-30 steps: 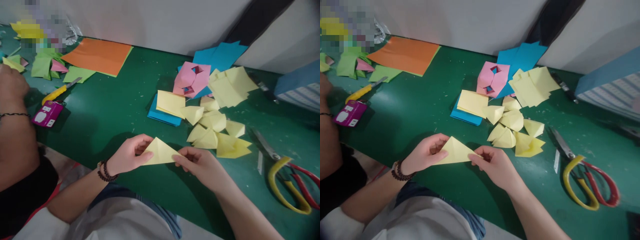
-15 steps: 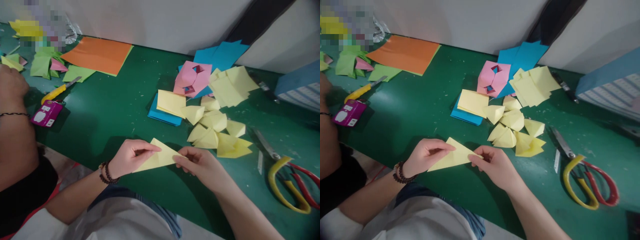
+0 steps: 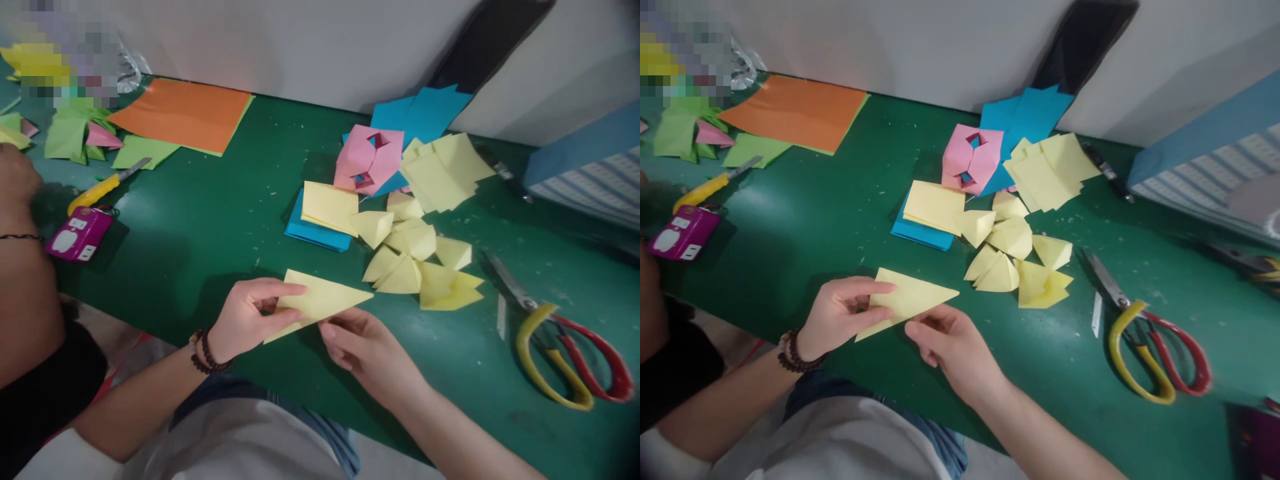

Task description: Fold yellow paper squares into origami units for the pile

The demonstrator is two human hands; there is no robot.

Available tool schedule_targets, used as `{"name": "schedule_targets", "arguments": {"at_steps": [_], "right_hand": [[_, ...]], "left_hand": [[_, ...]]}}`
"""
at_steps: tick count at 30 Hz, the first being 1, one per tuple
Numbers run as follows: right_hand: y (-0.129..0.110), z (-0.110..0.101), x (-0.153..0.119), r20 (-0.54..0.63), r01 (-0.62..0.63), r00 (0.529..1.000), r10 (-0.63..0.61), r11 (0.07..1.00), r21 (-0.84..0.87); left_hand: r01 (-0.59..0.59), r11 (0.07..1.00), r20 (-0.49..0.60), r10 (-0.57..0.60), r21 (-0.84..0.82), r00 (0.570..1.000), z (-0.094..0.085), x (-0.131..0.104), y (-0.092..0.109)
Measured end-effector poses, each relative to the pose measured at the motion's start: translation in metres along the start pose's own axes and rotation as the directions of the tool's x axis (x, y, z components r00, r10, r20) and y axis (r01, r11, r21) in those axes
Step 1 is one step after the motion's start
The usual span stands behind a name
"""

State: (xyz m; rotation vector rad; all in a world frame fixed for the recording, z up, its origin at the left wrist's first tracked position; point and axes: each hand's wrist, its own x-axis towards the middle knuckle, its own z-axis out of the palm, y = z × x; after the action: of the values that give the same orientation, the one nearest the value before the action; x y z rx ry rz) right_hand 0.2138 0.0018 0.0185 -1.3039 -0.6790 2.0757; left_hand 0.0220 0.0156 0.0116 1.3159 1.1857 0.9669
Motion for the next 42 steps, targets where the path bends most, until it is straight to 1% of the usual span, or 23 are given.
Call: {"name": "schedule_targets", "arguments": {"at_steps": [4, 10, 15, 19, 23, 26, 29, 32, 34, 35, 37, 39, 40, 42], "right_hand": [[0.008, 0.009, -0.002, -0.044, -0.030, 0.998, 0.034, 0.996, 0.079], [0.005, 0.007, -0.003, -0.081, -0.015, 0.996, 0.030, 0.984, 0.180], [0.003, 0.001, -0.002, -0.083, -0.001, 0.996, 0.023, 0.968, 0.251], [0.001, -0.005, -0.001, -0.111, 0.040, 0.994, -0.009, 0.960, 0.279], [-0.001, -0.009, 0.001, -0.129, 0.056, 0.992, -0.018, 0.954, 0.293], [-0.008, -0.014, 0.002, -0.199, 0.128, 0.978, -0.069, 0.945, 0.301], [-0.020, -0.021, 0.000, -0.305, 0.243, 0.941, -0.151, 0.925, 0.293], [-0.027, -0.024, -0.005, -0.354, 0.322, 0.904, -0.239, 0.926, 0.197], [-0.027, -0.023, -0.009, -0.353, 0.357, 0.879, -0.320, 0.933, 0.044], [-0.025, -0.022, -0.011, -0.328, 0.366, 0.871, -0.365, 0.929, -0.060], [-0.020, -0.020, -0.013, -0.228, 0.371, 0.869, -0.438, 0.884, -0.285], [-0.016, -0.020, -0.013, -0.130, 0.347, 0.880, -0.456, 0.806, -0.480], [-0.014, -0.021, -0.013, -0.117, 0.327, 0.881, -0.458, 0.770, -0.548], [-0.014, -0.024, -0.011, -0.161, 0.303, 0.857, -0.489, 0.731, -0.611]], "left_hand": [[-0.080, 0.995, 0.014, 0.079, 0.058, 0.997, 0.001, -0.001, 0.001], [-0.129, 0.981, 0.027, 0.127, 0.147, 0.992, 0.000, -0.001, 0.002], [-0.130, 0.982, 0.035, 0.126, 0.140, 0.991, -0.004, 0.000, 0.001], [-0.098, 0.988, 0.016, 0.097, 0.120, 0.995, -0.006, 0.000, 0.001], [-0.087, 0.990, 0.015, 0.086, 0.115, 0.996, -0.006, 0.001, 0.002], [-0.074, 0.989, 0.004, 0.074, 0.128, 0.997, -0.008, 0.000, 0.000], [-0.036, 0.989, -0.009, 0.038, 0.143, 0.999, -0.013, -0.002, -0.003], [-0.007, 0.992, -0.013, 0.008, 0.128, 1.000, -0.015, -0.003, -0.005], [0.001, 0.994, -0.002, -0.001, 0.107, 1.000, -0.015, -0.002, -0.004], [0.009, 0.995, 0.017, -0.010, 0.095, 1.000, -0.014, -0.002, -0.003], [0.039, 0.997, 0.082, -0.044, 0.067, 0.996, -0.012, 0.000, -0.002], [0.087, 0.996, 0.164, -0.088, 0.015, 0.983, -0.011, 0.001, -0.002], [0.116, 0.993, 0.204, -0.108, -0.029, 0.973, -0.011, 0.001, -0.003], [0.183, 0.973, 0.280, -0.140, -0.137, 0.950, -0.012, 0.001, -0.004]]}}
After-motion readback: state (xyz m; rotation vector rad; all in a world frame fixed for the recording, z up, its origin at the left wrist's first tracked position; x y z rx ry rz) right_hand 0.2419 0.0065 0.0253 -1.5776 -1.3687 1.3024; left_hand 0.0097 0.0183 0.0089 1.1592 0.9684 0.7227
